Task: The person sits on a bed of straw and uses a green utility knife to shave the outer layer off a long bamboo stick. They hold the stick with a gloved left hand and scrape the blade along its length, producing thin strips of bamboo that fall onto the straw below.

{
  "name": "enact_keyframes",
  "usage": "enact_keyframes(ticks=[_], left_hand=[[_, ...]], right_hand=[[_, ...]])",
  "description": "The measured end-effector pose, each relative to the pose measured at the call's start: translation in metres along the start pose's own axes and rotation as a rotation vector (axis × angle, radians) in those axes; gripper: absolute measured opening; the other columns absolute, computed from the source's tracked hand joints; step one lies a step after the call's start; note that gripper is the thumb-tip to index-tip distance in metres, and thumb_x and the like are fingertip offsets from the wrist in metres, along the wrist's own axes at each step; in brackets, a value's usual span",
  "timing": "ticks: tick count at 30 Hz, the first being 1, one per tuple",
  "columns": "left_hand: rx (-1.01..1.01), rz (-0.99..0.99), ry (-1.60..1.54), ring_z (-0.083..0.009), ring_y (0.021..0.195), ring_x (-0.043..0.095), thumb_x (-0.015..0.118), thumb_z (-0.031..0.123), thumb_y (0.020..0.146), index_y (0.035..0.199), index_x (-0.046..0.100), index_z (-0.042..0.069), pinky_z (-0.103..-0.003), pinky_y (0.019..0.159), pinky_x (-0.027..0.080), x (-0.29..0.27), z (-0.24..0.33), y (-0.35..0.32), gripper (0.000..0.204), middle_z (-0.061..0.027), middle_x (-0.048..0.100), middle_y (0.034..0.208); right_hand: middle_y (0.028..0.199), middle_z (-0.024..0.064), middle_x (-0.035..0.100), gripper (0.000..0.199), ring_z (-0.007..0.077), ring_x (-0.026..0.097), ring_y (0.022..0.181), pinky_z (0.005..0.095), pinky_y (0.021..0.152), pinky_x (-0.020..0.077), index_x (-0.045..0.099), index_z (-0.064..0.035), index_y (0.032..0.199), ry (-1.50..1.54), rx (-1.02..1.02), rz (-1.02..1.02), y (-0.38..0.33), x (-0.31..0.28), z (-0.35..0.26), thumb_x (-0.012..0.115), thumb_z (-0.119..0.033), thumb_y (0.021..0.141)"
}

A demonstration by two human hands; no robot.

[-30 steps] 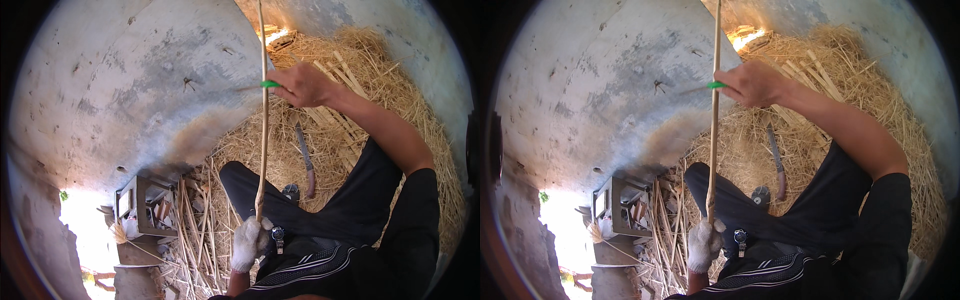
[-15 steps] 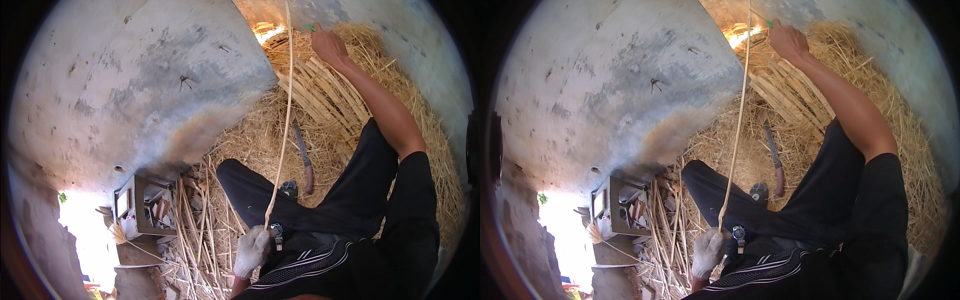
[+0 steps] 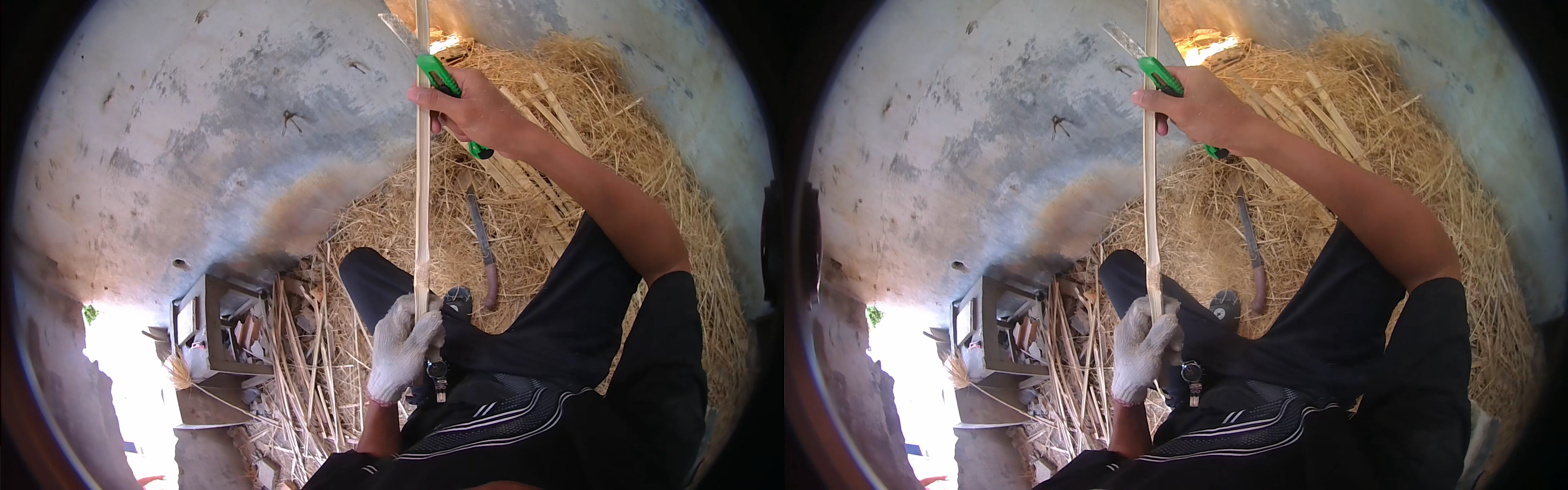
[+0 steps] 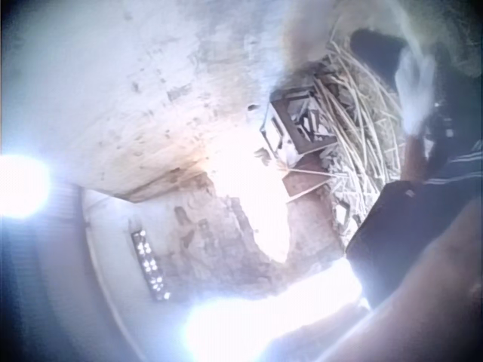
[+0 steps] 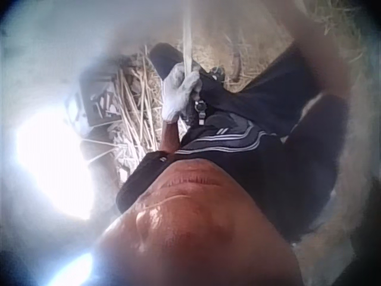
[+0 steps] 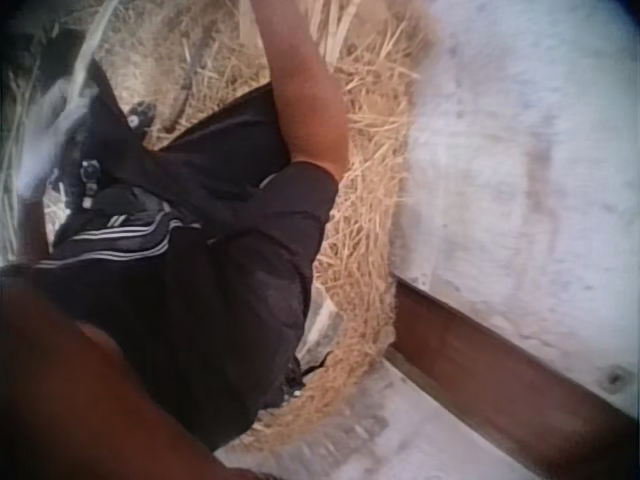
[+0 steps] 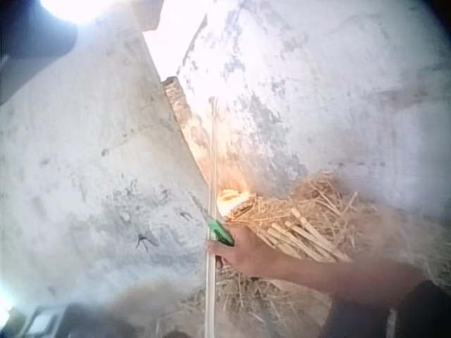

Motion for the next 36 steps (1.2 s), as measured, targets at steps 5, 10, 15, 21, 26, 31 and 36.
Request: enact_keyframes(ticks=[5,10,15,21,26,31,36], left_hand=[[-0.002,-0.062,-0.224,-0.0093,0.037,0.039,0.053,0.036,0.100,0.111,0.055,0.003,-0.023,0.033,0.033,0.007,0.026,0.021,0.035,-0.0002,0.045,0.054],[0.107,0.034,-0.331,-0.0077,0.032,0.031,0.046,0.044,0.101,0.110,0.054,0.006,-0.023,0.029,0.026,0.003,0.063,0.040,0.040,0.0024,0.037,0.049],[0.121,0.157,-0.403,-0.0103,0.028,0.033,0.044,0.040,0.103,0.102,0.054,0.007,-0.025,0.024,0.027,0.001,0.090,0.046,0.035,0.0010,0.037,0.047],[0.138,0.007,-0.517,-0.0111,0.023,0.026,0.040,0.039,0.104,0.094,0.052,0.008,-0.026,0.024,0.025,0.002,0.092,0.042,0.034,0.0013,0.034,0.041],[-0.002,-0.313,-0.940,-0.0118,0.022,0.028,0.033,0.040,0.105,0.086,0.048,0.013,-0.027,0.023,0.025,0.009,0.087,0.035,0.036,0.0039,0.030,0.039],[0.041,-0.372,-1.153,-0.0113,0.022,0.027,0.037,0.040,0.104,0.087,0.048,0.013,-0.025,0.024,0.024,0.002,0.082,0.032,0.033,0.0033,0.032,0.040],[0.061,-0.351,-1.137,-0.0119,0.022,0.027,0.035,0.038,0.105,0.088,0.048,0.013,-0.025,0.024,0.024,0.000,0.083,0.028,0.033,0.0032,0.031,0.039]], right_hand=[[0.061,0.0001,0.058,0.040,0.0077,0.048,0.050,0.0277,0.050,0.0389,0.061,-0.0057,0.083,0.073,-0.077,-0.043,-0.006,0.015,-0.012,0.058,-0.044,0.096],[0.059,0.0064,0.057,0.029,0.0186,0.058,0.050,0.0345,0.045,0.0427,0.058,-0.0024,0.086,-0.487,-0.277,-0.109,-0.019,0.031,-0.021,0.058,-0.030,0.096],[0.064,0.0110,0.061,0.021,0.0286,0.062,0.054,0.0398,0.046,0.0473,0.052,-0.0043,0.088,-0.658,-0.608,-0.164,-0.046,0.056,-0.025,0.066,-0.020,0.087],[0.063,0.0101,0.060,0.019,0.0265,0.063,0.053,0.0362,0.046,0.0481,0.051,-0.0041,0.088,-0.619,-0.752,-0.120,-0.048,0.065,-0.018,0.065,-0.017,0.087],[0.062,0.0103,0.058,0.023,0.0253,0.062,0.050,0.0360,0.043,0.0470,0.050,-0.0038,0.083,-0.633,-0.789,0.001,-0.037,0.065,-0.016,0.063,-0.021,0.090],[0.061,0.0092,0.055,0.018,0.0214,0.058,0.048,0.0345,0.041,0.0462,0.053,-0.0051,0.083,-0.647,-0.748,-0.014,-0.034,0.077,-0.015,0.059,-0.018,0.093],[0.059,0.0084,0.054,0.024,0.0210,0.055,0.044,0.0349,0.039,0.0433,0.052,-0.0060,0.080,-0.654,-0.811,-0.040,-0.043,0.090,-0.014,0.058,-0.023,0.096]])
Point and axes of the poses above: each hand's wrist, its own y-axis towards the middle knuckle, its own x-axis out of the palm, z = x × y, the point moved 5 cm from there along y, towards the middle knuckle
